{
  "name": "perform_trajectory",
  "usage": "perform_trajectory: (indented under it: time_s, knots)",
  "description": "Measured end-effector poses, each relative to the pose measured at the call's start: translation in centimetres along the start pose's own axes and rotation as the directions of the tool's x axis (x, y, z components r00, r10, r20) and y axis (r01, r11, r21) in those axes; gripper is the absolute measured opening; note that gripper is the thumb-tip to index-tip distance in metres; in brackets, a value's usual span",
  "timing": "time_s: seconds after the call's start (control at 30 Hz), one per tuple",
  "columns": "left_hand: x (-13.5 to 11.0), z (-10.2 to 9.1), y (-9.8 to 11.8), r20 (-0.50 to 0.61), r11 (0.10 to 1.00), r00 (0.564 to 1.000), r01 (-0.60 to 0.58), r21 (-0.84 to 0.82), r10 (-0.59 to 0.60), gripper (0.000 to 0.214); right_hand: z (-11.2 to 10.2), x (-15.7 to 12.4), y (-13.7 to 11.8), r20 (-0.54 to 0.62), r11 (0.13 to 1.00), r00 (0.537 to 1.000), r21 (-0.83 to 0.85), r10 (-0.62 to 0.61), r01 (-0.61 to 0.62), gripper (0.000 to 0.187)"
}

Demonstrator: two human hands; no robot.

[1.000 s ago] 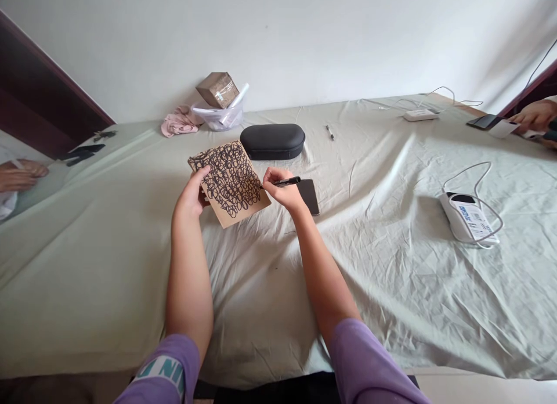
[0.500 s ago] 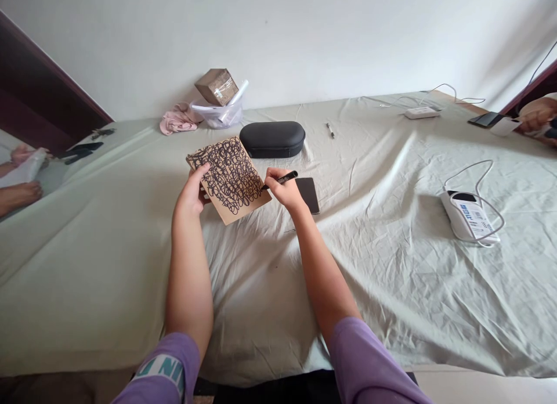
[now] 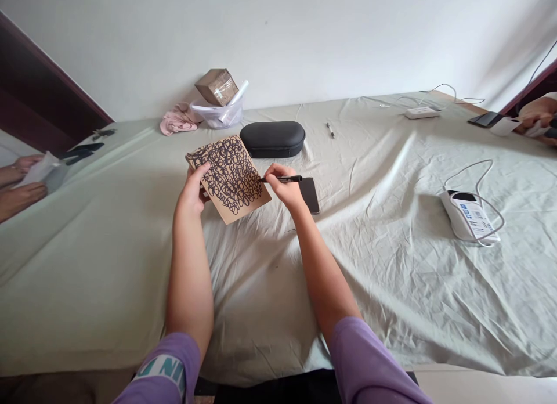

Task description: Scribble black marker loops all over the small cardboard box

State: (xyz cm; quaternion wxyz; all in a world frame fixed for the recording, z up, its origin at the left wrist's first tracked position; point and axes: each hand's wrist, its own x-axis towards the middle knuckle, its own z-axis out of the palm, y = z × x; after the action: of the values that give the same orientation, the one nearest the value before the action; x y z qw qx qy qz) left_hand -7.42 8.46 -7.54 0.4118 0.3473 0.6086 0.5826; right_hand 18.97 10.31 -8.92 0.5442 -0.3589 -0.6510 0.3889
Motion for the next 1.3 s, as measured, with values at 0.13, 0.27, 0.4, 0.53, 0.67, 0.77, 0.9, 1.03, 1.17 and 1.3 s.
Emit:
perform_trajectory:
  time_s: [0.13, 0.27, 0.4, 0.53, 0.67, 0.77, 0.9, 1.03, 1.17, 1.3]
  knots:
    - [0.0, 0.0, 0.0, -0.01, 0.995, 0.994, -0.104, -0.005, 0.104, 0.116, -0.7, 0.8, 0.8, -0.139, 0.997, 0.988, -0.013, 0.071, -0.074, 0.032]
    - [0.1, -0.5, -0.1, 0.039, 0.973, 0.973, -0.229, 0.019, 0.228, 0.134, -0.8, 0.4, 3.5, -0.165, 0.919, 0.982, -0.369, 0.086, -0.143, 0.016]
    - [-0.1, -1.4, 0.2, 0.195, 0.959, 0.949, -0.27, 0.086, 0.249, 0.138, 0.5, -1.1, 6.0, -0.081, 0.626, 0.976, -0.756, 0.203, -0.193, 0.042]
    - [-1.0, -2.0, 1.1, 0.309, 0.923, 0.913, -0.334, 0.193, 0.266, 0.138, 1.6, -1.7, 7.1, -0.092, 0.522, 0.959, -0.823, 0.268, -0.225, 0.042]
    - [-2.0, -2.4, 2.0, 0.293, 0.894, 0.913, -0.361, 0.263, 0.283, 0.124, 1.5, -1.6, 7.4, -0.093, 0.548, 0.968, -0.81, 0.231, -0.208, 0.045]
    - [-2.7, -2.6, 2.8, 0.209, 0.876, 0.911, -0.402, 0.266, 0.355, 0.118, 1.3, -1.5, 7.6, -0.004, 0.601, 0.982, -0.79, 0.191, -0.12, 0.051]
    - [-4.1, -2.6, 4.1, 0.134, 0.866, 0.89, -0.454, 0.209, 0.435, 0.113, 1.6, -1.3, 8.2, 0.111, 0.659, 0.976, -0.751, 0.186, -0.04, 0.054]
    - [-5.1, -2.5, 4.9, 0.082, 0.854, 0.87, -0.493, 0.17, 0.486, 0.1, 1.9, -1.1, 8.8, 0.031, 0.691, 0.978, -0.712, 0.205, -0.122, 0.047]
    - [-4.7, -1.5, 5.2, -0.079, 0.811, 0.808, -0.578, 0.087, 0.585, 0.076, 1.1, -0.6, 7.3, -0.097, 0.773, 0.986, -0.612, 0.136, -0.166, 0.047]
    - [-5.8, 0.4, 6.0, -0.301, 0.715, 0.682, -0.699, -0.004, 0.666, 0.027, 0.3, -0.1, 0.8, -0.328, 0.959, 0.906, -0.179, -0.267, 0.218, 0.03]
